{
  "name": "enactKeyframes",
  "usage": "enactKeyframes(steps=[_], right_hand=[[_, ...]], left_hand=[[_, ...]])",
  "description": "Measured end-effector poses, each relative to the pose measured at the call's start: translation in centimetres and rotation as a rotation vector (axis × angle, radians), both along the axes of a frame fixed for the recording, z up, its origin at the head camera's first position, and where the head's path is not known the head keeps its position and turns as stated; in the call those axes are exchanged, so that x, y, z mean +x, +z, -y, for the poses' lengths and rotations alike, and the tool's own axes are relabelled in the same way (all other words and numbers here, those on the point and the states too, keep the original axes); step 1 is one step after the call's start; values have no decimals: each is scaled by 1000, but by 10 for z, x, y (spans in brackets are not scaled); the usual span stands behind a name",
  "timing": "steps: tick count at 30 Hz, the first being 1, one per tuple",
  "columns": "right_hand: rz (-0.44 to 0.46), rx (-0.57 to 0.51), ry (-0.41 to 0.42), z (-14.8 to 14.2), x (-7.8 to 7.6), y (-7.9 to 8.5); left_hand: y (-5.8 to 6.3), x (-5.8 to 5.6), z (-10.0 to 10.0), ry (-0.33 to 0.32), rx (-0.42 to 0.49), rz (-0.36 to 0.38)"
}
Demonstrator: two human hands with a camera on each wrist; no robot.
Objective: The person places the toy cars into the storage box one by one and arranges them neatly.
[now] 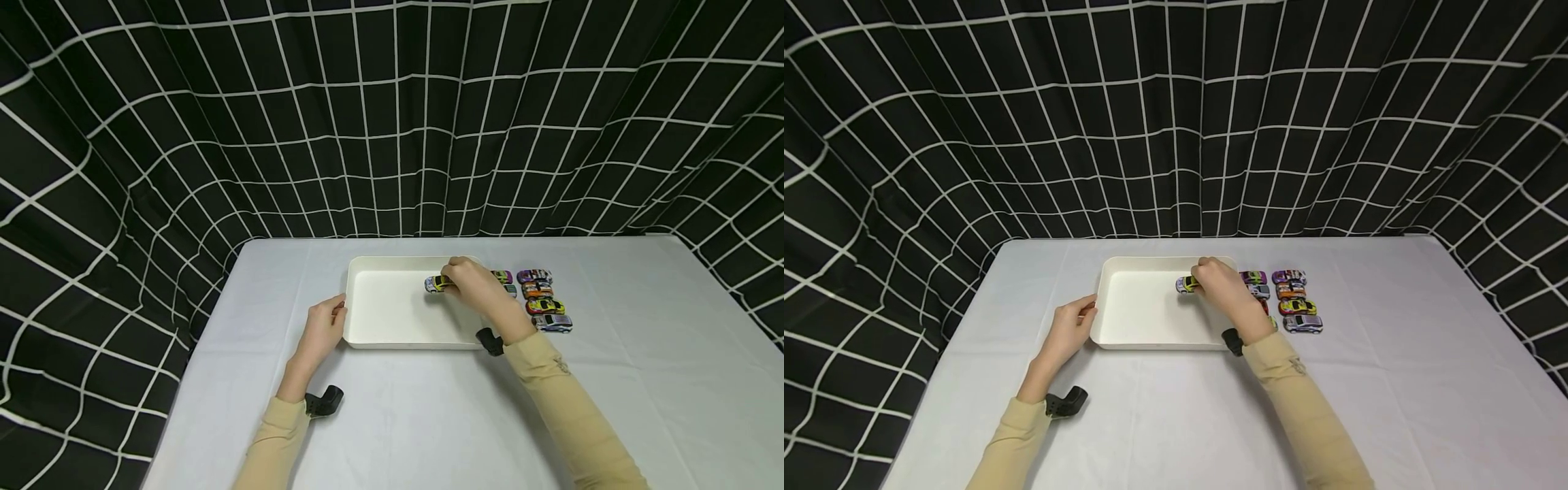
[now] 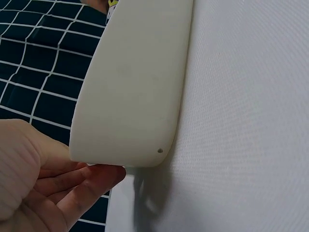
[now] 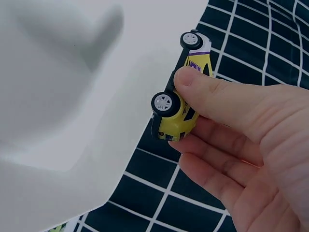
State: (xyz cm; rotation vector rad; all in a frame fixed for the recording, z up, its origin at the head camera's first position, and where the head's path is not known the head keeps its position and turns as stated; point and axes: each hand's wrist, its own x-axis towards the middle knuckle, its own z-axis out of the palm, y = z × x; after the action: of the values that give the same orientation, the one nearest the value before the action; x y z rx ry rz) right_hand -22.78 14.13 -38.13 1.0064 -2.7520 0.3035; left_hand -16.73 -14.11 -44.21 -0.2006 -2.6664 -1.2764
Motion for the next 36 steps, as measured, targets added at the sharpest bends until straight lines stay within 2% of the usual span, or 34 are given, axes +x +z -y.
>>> enactKeyframes(steps=[12, 27, 36], right_hand=[[37, 6, 4, 13, -9, 2], [84, -30, 48, 26, -24, -10], [93, -16, 61, 34, -32, -14]], left_hand=[[0, 0, 0, 3, 3, -1], [0, 0, 1, 7, 9, -9], [0, 0, 1, 11, 18, 9]])
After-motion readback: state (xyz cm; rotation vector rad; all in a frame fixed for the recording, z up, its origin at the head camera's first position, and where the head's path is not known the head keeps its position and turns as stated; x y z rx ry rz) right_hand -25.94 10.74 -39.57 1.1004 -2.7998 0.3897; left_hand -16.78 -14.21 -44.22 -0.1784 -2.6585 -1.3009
